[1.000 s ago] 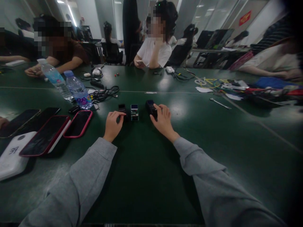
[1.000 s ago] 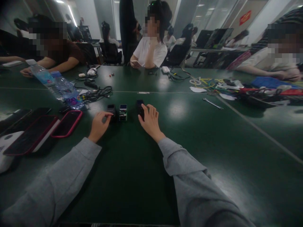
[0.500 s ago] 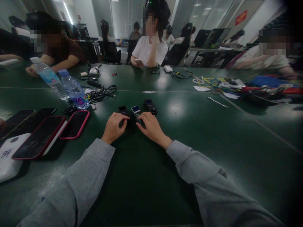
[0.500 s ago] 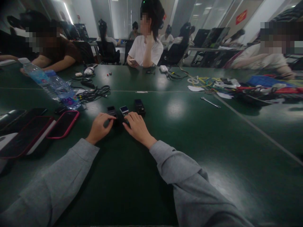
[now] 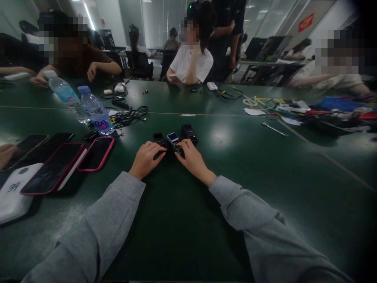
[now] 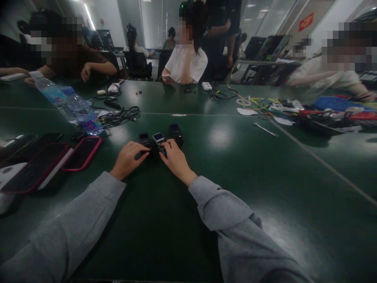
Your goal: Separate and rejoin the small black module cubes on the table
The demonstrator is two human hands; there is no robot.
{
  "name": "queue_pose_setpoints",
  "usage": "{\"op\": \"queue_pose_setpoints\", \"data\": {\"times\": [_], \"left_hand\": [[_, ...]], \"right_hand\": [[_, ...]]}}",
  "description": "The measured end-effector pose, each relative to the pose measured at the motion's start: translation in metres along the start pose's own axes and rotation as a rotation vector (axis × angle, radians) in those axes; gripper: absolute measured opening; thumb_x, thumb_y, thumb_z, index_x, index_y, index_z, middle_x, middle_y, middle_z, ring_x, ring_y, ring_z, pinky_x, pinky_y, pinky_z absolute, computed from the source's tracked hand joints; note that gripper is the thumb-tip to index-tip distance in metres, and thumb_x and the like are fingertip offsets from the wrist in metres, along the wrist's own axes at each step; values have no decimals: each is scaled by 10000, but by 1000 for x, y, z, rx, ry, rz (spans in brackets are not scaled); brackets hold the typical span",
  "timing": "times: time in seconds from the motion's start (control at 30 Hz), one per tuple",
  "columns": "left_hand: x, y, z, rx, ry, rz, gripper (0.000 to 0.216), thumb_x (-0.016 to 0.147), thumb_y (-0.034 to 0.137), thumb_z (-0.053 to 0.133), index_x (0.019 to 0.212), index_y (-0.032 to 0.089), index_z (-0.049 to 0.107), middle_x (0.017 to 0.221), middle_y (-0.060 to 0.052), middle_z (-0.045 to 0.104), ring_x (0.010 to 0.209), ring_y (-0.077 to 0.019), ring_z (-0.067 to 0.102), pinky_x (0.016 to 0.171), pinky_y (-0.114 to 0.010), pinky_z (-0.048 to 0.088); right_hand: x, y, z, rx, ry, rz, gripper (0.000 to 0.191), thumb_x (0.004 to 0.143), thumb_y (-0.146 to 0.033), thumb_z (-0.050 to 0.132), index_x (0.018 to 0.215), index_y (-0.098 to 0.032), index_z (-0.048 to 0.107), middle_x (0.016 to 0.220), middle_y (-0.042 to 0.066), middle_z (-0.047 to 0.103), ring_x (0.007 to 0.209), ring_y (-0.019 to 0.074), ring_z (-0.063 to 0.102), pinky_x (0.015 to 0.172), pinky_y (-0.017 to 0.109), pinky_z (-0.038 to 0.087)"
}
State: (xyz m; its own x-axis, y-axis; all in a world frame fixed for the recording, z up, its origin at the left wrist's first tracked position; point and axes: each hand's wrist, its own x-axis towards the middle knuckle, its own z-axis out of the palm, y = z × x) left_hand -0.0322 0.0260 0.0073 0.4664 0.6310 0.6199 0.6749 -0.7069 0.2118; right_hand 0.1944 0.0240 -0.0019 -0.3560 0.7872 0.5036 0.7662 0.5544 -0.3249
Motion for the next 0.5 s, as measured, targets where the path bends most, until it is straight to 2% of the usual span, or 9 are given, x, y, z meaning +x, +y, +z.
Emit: {"op": "queue_pose_setpoints", "data": {"times": [0.17, 0.33, 0.5], "left_hand": [[-1, -2, 1, 5, 3, 5, 181, 936, 273, 569, 1081, 206, 654, 1006, -56, 675, 945, -212, 571, 820, -377, 466], [-2, -3, 1, 22, -14, -6, 295, 928, 283, 587, 1212, 205, 603, 1063, -69, 673, 976, -221, 572, 833, -381, 465], [-1, -2, -1, 15, -17, -12, 320, 916, 277, 606, 1230, 214, 591, 1074, -72, 677, 977, -227, 581, 835, -382, 462]], "right_hand": [[-1, -1, -1, 3, -13, 29, 282, 916, -243, 578, 1181, -186, 501, 1173, 112, 471, 961, 244, 590, 754, 376, 572], [-1, -1, 0, 14, -9, 16, 301, 904, -263, 613, 1172, -181, 504, 1179, 111, 466, 960, 247, 596, 753, 380, 576], [-1, 0, 0, 10, -14, 10, 326, 884, -266, 633, 1174, -183, 510, 1181, 114, 464, 948, 251, 602, 758, 401, 582]]}}
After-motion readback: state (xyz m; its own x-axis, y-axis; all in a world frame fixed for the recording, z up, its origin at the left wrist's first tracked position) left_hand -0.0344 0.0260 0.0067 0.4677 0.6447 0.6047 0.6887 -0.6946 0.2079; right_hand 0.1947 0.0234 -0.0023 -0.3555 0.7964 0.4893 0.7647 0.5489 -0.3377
